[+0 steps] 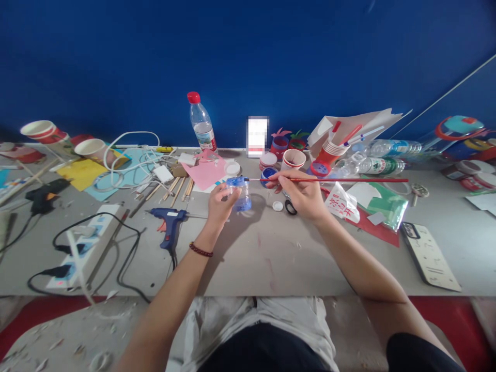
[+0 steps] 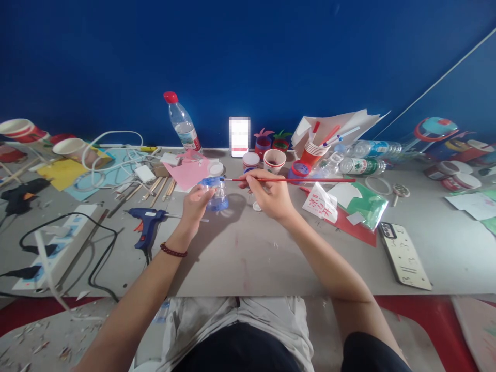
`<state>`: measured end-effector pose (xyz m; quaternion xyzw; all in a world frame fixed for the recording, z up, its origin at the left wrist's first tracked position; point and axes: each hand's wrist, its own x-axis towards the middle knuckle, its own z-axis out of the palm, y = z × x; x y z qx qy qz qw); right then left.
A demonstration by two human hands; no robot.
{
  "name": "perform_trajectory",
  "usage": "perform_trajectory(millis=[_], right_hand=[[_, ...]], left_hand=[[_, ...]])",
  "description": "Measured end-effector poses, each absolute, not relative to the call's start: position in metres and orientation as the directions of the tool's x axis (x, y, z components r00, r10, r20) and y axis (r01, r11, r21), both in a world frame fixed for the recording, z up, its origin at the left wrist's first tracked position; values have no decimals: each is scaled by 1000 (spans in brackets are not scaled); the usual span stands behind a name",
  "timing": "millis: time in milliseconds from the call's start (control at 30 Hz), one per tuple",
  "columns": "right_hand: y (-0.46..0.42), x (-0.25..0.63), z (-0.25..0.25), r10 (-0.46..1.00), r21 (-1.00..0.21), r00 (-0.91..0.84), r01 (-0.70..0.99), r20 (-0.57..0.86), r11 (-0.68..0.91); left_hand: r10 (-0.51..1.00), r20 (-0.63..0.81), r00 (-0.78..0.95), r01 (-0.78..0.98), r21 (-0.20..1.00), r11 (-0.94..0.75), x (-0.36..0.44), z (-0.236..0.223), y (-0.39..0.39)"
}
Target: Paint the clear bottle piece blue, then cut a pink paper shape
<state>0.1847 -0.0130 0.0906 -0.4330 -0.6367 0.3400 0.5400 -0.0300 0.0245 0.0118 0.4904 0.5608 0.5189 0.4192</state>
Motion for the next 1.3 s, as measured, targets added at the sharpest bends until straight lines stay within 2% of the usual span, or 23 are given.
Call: perform_trajectory(millis=[233,433,600,900,1300], right_hand=[[-13,177,93,926,-922,-67,96,371,376],[-8,185,92,932,-919,-8,162,362,359],[-6,190,90,925,-911,15,176,381,372],[-11,182,102,955,-955,-21,-9,297,297],[-9,190,107,939,-940,61,75,338,333]], left_hand=[[994,63,-90,140,989,-50,-29,20,20],[989,-135,-58,-93,987,129,-28,22,21],[979,-205,-1,-241,950,198,-28,22,23],[981,-185,62,-215,957,194,-28,24,21],[977,-135,165,-337,923,184,-27,28,21]])
